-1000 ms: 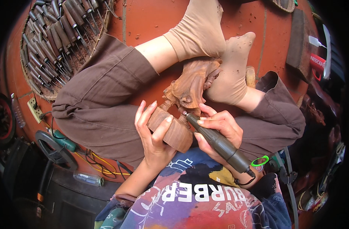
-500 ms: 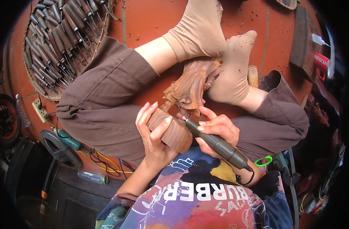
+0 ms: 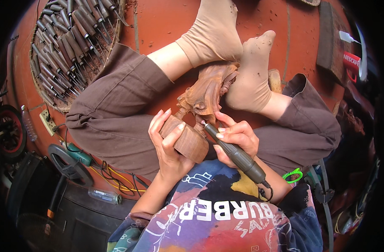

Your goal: The person uses a rotary carving tool to shape a piece of wood held between their legs. They rotate the wood and adjust the tool to carve different areas of the object.

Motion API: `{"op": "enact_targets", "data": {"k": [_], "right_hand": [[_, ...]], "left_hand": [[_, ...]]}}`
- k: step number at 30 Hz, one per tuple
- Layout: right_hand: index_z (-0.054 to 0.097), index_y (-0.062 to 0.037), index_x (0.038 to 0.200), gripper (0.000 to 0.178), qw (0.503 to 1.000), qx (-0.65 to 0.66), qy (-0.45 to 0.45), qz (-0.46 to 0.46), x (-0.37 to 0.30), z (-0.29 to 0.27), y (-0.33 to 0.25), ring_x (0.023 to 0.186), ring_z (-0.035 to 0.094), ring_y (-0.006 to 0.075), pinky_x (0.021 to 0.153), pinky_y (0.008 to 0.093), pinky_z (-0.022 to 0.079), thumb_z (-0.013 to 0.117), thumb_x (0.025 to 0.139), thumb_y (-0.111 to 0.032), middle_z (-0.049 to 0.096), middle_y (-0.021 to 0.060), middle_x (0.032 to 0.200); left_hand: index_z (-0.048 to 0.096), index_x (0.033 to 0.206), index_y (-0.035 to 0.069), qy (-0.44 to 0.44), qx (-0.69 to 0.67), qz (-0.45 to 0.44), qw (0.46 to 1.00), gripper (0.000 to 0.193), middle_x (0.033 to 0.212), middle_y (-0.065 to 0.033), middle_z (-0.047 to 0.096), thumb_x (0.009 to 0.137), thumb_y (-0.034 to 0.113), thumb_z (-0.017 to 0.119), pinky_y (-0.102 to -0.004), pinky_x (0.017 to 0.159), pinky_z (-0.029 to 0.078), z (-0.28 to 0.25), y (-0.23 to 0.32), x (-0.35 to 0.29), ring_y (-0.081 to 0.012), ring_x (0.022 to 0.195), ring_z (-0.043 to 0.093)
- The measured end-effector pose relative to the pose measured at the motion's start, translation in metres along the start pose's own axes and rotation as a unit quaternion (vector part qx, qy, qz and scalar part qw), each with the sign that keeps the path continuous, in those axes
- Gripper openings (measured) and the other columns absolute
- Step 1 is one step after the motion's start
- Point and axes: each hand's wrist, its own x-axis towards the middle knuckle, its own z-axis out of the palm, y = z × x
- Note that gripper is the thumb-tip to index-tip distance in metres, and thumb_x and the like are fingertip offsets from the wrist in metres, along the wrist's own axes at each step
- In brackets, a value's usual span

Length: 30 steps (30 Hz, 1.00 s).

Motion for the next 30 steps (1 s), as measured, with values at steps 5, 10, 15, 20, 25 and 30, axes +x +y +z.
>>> {"op": "enact_targets", "data": {"k": [5,10,15,20,25,30], "right_hand": [[0.064,0.0043,0.093,0.026,0.999,0.02,-0.037,0.004,-0.003,-0.006,-0.001,0.1,0.066,0.037,0.101,0.0575,0.049,0.072,0.069,0.011,0.055,0.0134,0.09],[0.062,0.0042,0.094,0.028,1.0,0.017,-0.018,-0.008,-0.003,-0.005,0.004,0.106,0.064,0.0434,0.101,0.055,0.049,0.072,0.069,0.01,0.055,0.014,0.091],[0.063,0.004,0.092,0.026,0.998,0.055,-0.026,0.004,-0.005,-0.003,0.004,0.09,0.066,0.0302,0.1,0.0594,0.048,0.071,0.069,0.009,0.055,0.0141,0.09],[0.063,0.004,0.094,0.024,0.999,0.048,-0.018,0.002,-0.002,-0.007,0.007,0.09,0.064,0.0288,0.102,0.0622,0.045,0.071,0.071,0.006,0.054,0.014,0.09],[0.065,0.0046,0.094,0.027,1.0,-0.002,0.014,0.018,0.002,0.0,-0.003,0.081,0.066,0.0259,0.099,0.0574,0.05,0.073,0.068,0.009,0.057,0.0139,0.088],[0.065,0.0049,0.092,0.024,0.997,0.019,-0.042,0.061,0.015,-0.009,-0.016,0.08,0.066,0.0234,0.099,0.0574,0.05,0.073,0.07,0.007,0.059,0.014,0.085]], "left_hand": [[0.044,0.125,0.015,0.0,0.0,-0.001,1.0,0.081,0.135,-0.0257,0.042,0.056,0.009,0.087,-0.0564,0.104,0.034,0.0,0.001,0.0,-0.0463,0.126,0.041],[0.044,0.125,0.016,-0.002,-0.002,-0.003,1.0,0.082,0.136,-0.0258,0.042,0.056,0.009,0.087,-0.0566,0.105,0.034,0.0,0.001,-0.001,-0.0464,0.126,0.041],[0.043,0.126,0.016,-0.004,0.0,-0.007,1.0,0.081,0.136,-0.0258,0.042,0.058,0.01,0.088,-0.0568,0.105,0.034,0.0,0.001,-0.002,-0.0462,0.126,0.041],[0.042,0.127,0.016,-0.005,0.002,-0.004,1.0,0.082,0.136,-0.0264,0.041,0.059,0.011,0.088,-0.0572,0.105,0.035,0.001,0.0,-0.002,-0.0463,0.126,0.042],[0.042,0.127,0.016,-0.007,0.002,-0.002,1.0,0.081,0.136,-0.0269,0.04,0.06,0.012,0.088,-0.0577,0.105,0.035,0.002,-0.002,-0.004,-0.0464,0.126,0.041],[0.042,0.126,0.016,-0.006,0.005,-0.003,1.0,0.081,0.136,-0.0274,0.04,0.059,0.012,0.088,-0.0585,0.104,0.035,0.002,0.0,-0.004,-0.0474,0.125,0.041]]}}
